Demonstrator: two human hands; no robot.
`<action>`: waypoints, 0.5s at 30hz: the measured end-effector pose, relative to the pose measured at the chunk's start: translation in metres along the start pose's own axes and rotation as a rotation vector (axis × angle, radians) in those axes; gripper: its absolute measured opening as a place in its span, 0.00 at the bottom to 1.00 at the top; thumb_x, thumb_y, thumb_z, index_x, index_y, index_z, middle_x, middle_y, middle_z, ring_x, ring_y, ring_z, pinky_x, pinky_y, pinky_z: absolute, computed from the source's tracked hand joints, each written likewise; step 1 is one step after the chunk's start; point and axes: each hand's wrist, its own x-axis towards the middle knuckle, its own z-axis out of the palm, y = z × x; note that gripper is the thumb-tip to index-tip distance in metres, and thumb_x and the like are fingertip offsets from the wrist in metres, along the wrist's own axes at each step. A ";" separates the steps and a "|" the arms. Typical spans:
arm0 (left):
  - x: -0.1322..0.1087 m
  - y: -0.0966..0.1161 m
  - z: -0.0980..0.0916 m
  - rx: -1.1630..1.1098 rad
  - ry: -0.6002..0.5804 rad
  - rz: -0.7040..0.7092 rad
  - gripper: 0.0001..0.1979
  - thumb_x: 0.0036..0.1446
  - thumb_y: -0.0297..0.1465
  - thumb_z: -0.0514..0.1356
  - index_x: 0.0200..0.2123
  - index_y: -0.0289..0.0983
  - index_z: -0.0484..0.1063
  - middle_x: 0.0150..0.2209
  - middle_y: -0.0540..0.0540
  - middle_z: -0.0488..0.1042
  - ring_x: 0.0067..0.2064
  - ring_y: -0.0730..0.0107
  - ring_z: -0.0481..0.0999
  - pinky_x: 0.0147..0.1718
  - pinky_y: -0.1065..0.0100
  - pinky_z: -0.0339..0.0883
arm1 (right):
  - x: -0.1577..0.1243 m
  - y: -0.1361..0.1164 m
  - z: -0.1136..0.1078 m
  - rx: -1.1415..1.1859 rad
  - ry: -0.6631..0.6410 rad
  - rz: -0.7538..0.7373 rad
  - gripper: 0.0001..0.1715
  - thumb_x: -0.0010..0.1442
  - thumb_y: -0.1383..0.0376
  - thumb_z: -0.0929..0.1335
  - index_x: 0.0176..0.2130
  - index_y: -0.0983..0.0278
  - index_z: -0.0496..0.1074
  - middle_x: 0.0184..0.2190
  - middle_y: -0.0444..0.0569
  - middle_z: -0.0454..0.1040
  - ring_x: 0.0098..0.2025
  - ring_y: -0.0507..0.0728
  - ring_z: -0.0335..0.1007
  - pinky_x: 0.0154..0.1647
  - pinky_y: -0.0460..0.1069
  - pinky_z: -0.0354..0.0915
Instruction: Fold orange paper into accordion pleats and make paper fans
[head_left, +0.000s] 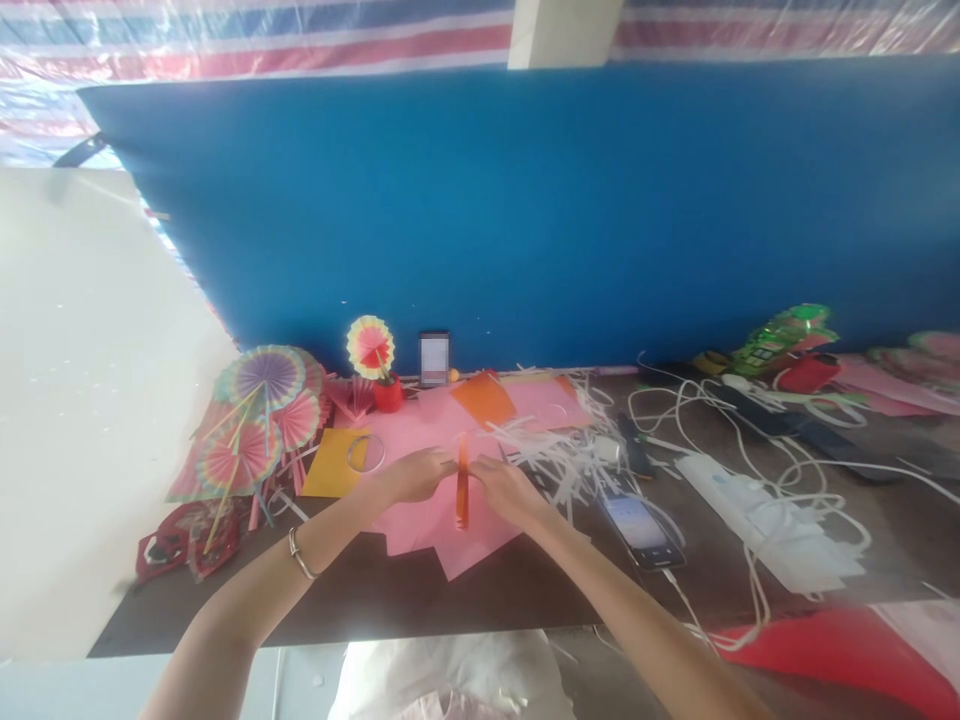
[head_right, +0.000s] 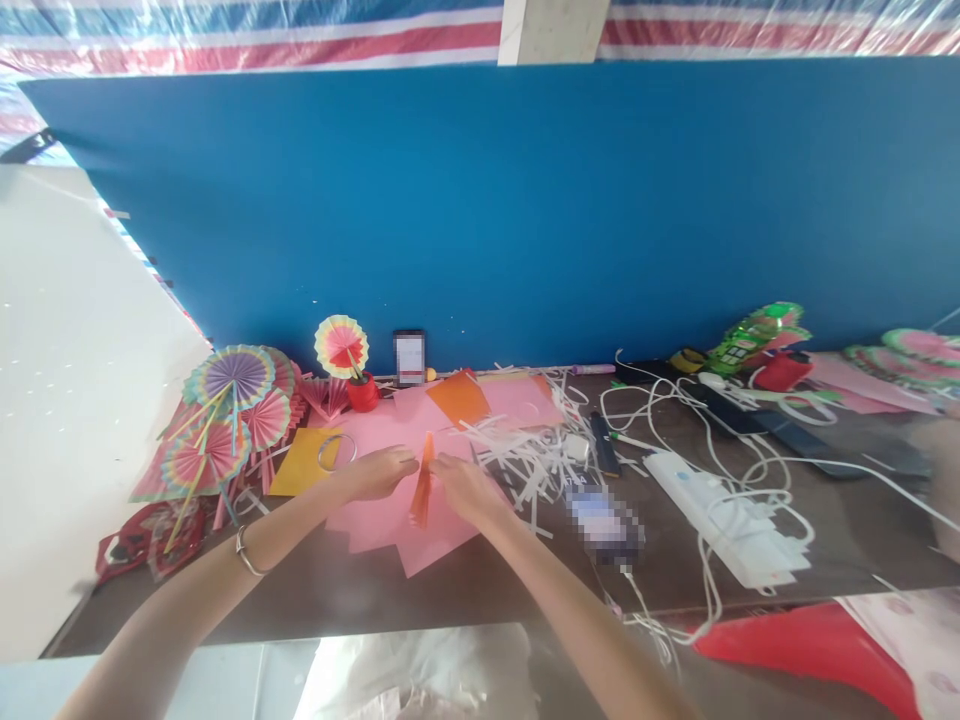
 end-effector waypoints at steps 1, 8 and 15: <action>-0.001 -0.001 0.000 -0.011 0.002 -0.011 0.16 0.47 0.16 0.48 0.32 0.38 0.69 0.34 0.43 0.70 0.36 0.62 0.70 0.35 0.65 0.62 | 0.000 0.000 0.000 0.017 0.003 0.009 0.23 0.48 0.79 0.57 0.37 0.61 0.71 0.33 0.49 0.72 0.35 0.57 0.68 0.35 0.48 0.60; 0.004 0.002 -0.003 -0.559 0.092 -0.217 0.08 0.52 0.29 0.52 0.24 0.38 0.69 0.24 0.49 0.67 0.24 0.72 0.64 0.24 0.71 0.58 | 0.010 -0.003 -0.014 0.414 -0.028 0.117 0.11 0.57 0.67 0.59 0.30 0.62 0.69 0.27 0.45 0.71 0.30 0.55 0.66 0.33 0.49 0.61; 0.029 0.009 -0.014 -0.853 -0.005 -0.397 0.08 0.44 0.33 0.57 0.17 0.38 0.66 0.16 0.52 0.58 0.18 0.75 0.57 0.18 0.70 0.50 | 0.017 -0.001 -0.014 0.714 0.035 0.244 0.10 0.53 0.61 0.63 0.25 0.63 0.69 0.19 0.42 0.66 0.23 0.52 0.64 0.25 0.47 0.61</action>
